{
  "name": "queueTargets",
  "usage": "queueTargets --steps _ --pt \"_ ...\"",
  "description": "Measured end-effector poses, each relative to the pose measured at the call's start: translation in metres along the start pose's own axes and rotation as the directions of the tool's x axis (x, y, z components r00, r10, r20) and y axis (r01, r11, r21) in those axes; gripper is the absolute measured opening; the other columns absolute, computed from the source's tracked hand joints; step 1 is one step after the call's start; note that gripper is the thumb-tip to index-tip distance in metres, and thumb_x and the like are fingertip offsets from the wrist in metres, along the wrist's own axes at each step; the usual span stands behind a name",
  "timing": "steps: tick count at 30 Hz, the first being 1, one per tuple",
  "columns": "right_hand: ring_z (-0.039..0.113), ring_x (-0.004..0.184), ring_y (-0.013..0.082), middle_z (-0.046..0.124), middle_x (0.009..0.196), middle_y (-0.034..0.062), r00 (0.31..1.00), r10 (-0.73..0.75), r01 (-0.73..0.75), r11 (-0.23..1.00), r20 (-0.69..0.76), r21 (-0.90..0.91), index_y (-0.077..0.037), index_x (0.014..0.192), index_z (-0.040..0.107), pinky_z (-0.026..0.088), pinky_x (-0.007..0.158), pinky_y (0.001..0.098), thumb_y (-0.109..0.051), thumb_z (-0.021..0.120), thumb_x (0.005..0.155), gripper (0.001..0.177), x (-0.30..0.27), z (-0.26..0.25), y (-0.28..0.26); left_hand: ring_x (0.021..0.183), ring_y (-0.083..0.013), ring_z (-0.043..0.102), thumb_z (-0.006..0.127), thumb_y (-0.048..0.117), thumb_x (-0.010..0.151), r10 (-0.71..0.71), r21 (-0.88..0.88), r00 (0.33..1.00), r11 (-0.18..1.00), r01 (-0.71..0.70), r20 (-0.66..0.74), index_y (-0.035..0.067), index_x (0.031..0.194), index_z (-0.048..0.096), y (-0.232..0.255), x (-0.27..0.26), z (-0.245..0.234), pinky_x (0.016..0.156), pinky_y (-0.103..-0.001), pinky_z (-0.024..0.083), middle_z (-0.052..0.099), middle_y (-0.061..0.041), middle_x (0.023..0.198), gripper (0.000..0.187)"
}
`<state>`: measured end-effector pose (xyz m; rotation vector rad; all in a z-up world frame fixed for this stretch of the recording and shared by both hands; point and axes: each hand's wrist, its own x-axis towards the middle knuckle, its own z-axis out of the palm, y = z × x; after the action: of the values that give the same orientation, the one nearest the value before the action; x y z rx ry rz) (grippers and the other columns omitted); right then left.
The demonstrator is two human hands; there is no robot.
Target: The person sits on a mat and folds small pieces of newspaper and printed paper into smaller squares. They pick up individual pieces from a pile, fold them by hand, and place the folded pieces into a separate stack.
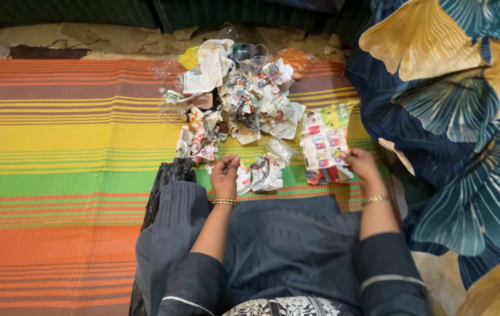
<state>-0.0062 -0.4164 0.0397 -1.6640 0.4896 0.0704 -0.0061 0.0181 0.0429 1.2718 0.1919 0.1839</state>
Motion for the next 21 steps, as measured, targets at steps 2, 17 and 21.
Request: queueTargets --steps 2,17,21 --pt "0.06 0.067 0.0115 0.069 0.084 0.0007 0.993 0.114 -0.114 0.993 0.008 -0.019 -0.006 0.102 0.072 0.05 0.061 0.0294 -0.016 0.073 0.095 0.013 0.003 0.004 0.01 0.062 -0.0009 0.051 0.079 0.025 0.092 0.007 -0.002 1.0 1.0 -0.007 -0.009 0.005 0.103 0.074 0.0 0.0 -0.001 0.054 -0.019 0.042 0.07 0.004 0.084 0.024" --pt "0.072 0.08 0.0274 0.077 0.097 0.0097 0.918 0.377 -0.397 0.882 -0.127 -0.253 -0.007 0.115 0.07 0.044 0.061 0.0415 -0.019 0.073 0.093 0.026 0.0 0.011 0.027 0.064 -0.0017 0.054 0.08 0.03 0.091 0.026 0.007 1.0 1.0 -0.026 -0.007 0.005 0.104 0.075 0.012 -0.002 0.003 0.056 -0.02 0.045 0.071 0.003 0.085 0.029" --pt "0.077 0.099 0.032 0.076 0.111 0.0169 0.959 0.198 -0.278 0.549 -0.201 -0.788 -0.004 0.118 0.074 0.058 0.082 0.0417 -0.034 0.082 0.089 0.043 0.005 0.011 0.023 0.064 -0.0014 0.054 0.08 0.03 0.09 -0.002 0.016 1.0 1.0 0.002 -0.001 0.005 0.104 0.075 0.013 -0.002 0.004 0.056 -0.019 0.045 0.071 0.004 0.085 0.029"
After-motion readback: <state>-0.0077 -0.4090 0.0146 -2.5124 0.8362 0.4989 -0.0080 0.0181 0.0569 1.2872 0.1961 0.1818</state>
